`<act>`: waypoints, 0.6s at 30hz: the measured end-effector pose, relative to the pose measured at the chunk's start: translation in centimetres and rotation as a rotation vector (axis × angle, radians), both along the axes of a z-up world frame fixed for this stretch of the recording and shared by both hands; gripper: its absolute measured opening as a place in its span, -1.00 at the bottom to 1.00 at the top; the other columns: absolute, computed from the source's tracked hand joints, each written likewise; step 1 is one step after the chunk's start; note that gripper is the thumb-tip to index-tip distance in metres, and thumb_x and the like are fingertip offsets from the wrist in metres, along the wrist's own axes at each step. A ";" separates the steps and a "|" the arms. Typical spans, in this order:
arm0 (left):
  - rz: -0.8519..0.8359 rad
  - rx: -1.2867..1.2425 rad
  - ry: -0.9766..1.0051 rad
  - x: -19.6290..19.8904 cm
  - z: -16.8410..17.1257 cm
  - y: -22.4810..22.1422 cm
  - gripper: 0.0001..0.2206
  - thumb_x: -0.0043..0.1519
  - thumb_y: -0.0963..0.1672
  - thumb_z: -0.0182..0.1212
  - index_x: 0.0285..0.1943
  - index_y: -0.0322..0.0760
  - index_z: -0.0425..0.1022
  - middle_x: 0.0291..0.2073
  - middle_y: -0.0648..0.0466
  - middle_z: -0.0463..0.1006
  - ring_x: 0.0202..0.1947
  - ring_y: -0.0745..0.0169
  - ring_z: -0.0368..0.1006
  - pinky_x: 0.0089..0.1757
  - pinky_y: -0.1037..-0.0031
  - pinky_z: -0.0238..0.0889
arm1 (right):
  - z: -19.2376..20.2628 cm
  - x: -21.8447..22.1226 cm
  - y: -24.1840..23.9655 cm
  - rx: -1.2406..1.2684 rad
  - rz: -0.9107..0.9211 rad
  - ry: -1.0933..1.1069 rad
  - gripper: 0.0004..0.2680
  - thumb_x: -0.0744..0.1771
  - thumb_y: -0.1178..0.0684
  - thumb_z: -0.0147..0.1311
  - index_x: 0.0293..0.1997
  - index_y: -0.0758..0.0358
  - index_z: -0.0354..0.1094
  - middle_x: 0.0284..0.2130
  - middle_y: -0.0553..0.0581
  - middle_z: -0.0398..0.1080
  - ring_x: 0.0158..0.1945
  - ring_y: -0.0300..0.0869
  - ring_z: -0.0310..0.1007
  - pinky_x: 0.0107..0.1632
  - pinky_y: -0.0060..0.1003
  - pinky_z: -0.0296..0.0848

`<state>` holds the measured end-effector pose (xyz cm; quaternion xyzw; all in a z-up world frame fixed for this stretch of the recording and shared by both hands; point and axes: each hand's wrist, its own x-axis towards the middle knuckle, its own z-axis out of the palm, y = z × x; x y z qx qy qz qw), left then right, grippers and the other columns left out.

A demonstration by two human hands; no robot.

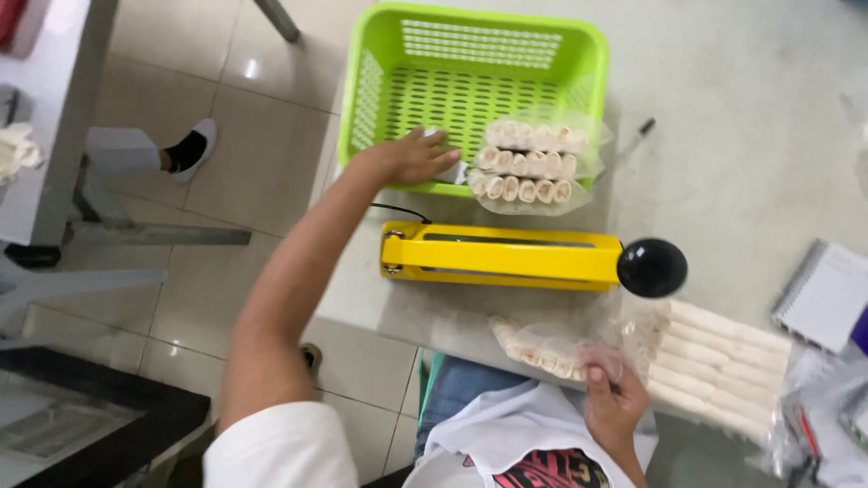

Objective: Sealing plastic bags of food sticks using a manual heat sealer and placing them in a basket.

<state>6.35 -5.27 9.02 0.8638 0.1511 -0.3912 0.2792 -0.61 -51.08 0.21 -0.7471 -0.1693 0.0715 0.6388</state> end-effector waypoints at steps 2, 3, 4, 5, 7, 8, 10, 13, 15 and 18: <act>-0.058 -0.034 0.025 -0.3 -0.5 0.3 -0.18 0.12 0.29 -0.64 0.61 0.18 -0.11 0.61 0.20 -0.30 0.59 0.06 -0.50 0.39 -0.19 -0.50 | 0.9 -0.1 0.3 0.013 0.002 0.001 -0.80 0.41 -0.08 0.09 -0.18 0.24 0.50 -0.27 0.07 0.50 -0.07 -0.15 0.49 0.12 -0.23 0.46; -0.092 -0.048 0.039 -0.7 -0.4 1.0 -0.11 0.03 0.33 -0.64 0.60 0.21 -0.07 0.60 0.13 -0.22 0.59 0.03 -0.44 0.39 -0.16 -0.54 | 1.1 0.4 1.0 0.046 0.030 -0.010 -0.81 0.41 -0.08 0.09 -0.17 0.22 0.49 -0.29 0.04 0.48 -0.11 -0.18 0.47 0.07 -0.27 0.45; -0.084 -0.044 0.044 -1.5 -0.1 0.7 -0.11 0.03 0.33 -0.64 0.60 0.21 -0.07 0.60 0.13 -0.22 0.59 0.03 -0.44 0.39 -0.16 -0.54 | 1.0 0.3 0.7 0.051 0.037 -0.005 -0.81 0.41 -0.08 0.09 -0.17 0.22 0.49 -0.29 0.04 0.48 -0.11 -0.18 0.47 0.07 -0.27 0.45; -0.111 -0.050 0.080 -1.8 0.4 0.7 -0.05 -0.03 0.35 -0.39 0.59 0.11 -0.06 0.58 0.08 -0.11 0.54 -0.07 -0.22 0.37 -0.14 -0.33 | 0.9 0.2 0.8 0.055 0.030 -0.005 -0.82 0.41 -0.07 0.10 -0.18 0.21 0.49 -0.29 0.04 0.49 -0.10 -0.18 0.48 0.09 -0.27 0.45; -0.147 -0.057 0.123 -2.3 -0.2 0.5 0.03 -0.10 0.37 -0.14 0.59 0.01 -0.06 0.55 0.02 0.00 0.49 -0.17 -0.01 0.36 -0.12 -0.13 | 0.6 0.2 0.7 0.060 0.014 0.000 -0.82 0.40 -0.07 0.11 -0.20 0.21 0.49 -0.30 0.04 0.49 -0.09 -0.17 0.48 0.10 -0.27 0.45; -0.230 -0.017 0.130 -2.5 -1.2 0.5 0.05 -0.07 0.35 -0.06 0.61 -0.02 -0.17 0.59 0.10 -0.15 0.53 -0.08 -0.14 0.38 -0.03 -0.21 | 0.4 0.2 0.6 0.061 0.021 -0.018 -0.82 0.41 -0.06 0.10 -0.18 0.23 0.49 -0.28 0.06 0.50 -0.09 -0.16 0.49 0.10 -0.26 0.47; -0.323 0.021 0.138 -3.0 -2.2 0.4 0.09 -0.04 0.34 0.02 0.64 -0.05 -0.28 0.62 0.19 -0.30 0.58 0.03 -0.27 0.40 0.05 -0.29 | 0.3 0.2 0.4 0.060 0.019 -0.033 -0.81 0.41 -0.06 0.09 -0.16 0.25 0.49 -0.27 0.08 0.50 -0.09 -0.14 0.51 0.10 -0.24 0.50; -0.228 -0.004 0.079 -3.7 -1.8 0.1 0.01 0.03 0.29 0.10 0.63 -0.06 -0.21 0.59 0.08 -0.11 0.54 -0.04 -0.11 0.38 0.10 -0.17 | 0.2 0.1 0.2 0.052 0.035 -0.022 -0.82 0.41 -0.07 0.10 -0.13 0.22 0.50 -0.25 0.05 0.51 -0.08 -0.18 0.51 0.10 -0.27 0.50; -0.178 -0.045 0.031 -3.9 -1.8 0.0 -0.04 0.11 0.23 0.13 0.62 -0.14 -0.22 0.58 0.03 -0.08 0.52 -0.08 -0.08 0.35 0.09 -0.12 | 0.3 0.0 0.4 0.092 0.034 0.008 -0.81 0.40 -0.07 0.11 -0.17 0.24 0.49 -0.29 0.05 0.48 -0.10 -0.17 0.47 0.09 -0.25 0.46; -0.169 -0.039 0.038 -3.9 -2.1 0.0 -0.06 0.11 0.22 0.10 0.62 -0.09 -0.21 0.60 -0.01 -0.20 0.56 -0.08 -0.23 0.37 0.00 -0.21 | 0.1 0.0 0.4 0.122 0.035 0.033 -0.82 0.40 -0.05 0.12 -0.18 0.25 0.48 -0.29 0.06 0.47 -0.09 -0.18 0.46 0.10 -0.27 0.43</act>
